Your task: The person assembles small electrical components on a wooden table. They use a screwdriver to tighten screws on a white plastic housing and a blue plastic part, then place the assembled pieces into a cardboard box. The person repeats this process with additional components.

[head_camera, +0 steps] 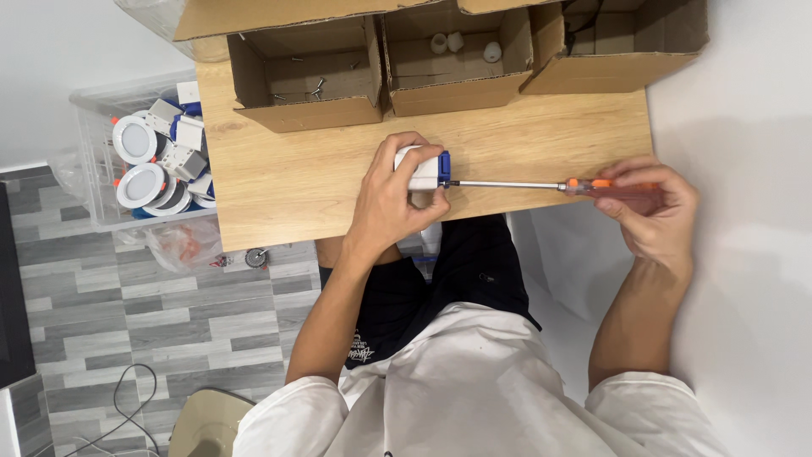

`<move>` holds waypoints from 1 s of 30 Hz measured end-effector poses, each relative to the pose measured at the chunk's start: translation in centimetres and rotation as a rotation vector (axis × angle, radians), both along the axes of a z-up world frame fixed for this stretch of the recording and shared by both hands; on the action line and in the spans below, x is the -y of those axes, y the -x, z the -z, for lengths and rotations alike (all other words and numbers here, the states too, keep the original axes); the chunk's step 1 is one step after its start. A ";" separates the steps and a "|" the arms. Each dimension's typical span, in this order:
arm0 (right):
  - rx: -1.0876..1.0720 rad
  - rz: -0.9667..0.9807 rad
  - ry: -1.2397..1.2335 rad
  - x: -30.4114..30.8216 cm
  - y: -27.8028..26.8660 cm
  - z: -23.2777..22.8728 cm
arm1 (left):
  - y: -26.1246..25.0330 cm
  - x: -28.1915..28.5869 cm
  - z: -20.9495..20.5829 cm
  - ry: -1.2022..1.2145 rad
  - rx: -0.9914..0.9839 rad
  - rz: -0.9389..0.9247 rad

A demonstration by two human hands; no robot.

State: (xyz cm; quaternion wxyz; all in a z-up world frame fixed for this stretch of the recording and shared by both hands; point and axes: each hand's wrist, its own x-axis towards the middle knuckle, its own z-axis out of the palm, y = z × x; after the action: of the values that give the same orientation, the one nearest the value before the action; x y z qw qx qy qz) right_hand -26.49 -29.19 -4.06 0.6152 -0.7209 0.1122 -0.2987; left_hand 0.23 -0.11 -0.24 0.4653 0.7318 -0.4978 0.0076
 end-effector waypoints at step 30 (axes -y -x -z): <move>0.011 0.193 -0.264 -5.3 3.8 0.2 | -4.1 -3.1 -0.5 0.358 0.573 0.003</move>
State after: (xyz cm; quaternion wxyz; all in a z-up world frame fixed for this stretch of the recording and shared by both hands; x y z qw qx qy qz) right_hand -30.32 -23.89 -4.25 0.6734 -0.6182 0.2159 -0.3431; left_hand 4.33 3.02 0.27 0.4278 0.6058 -0.6003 0.2995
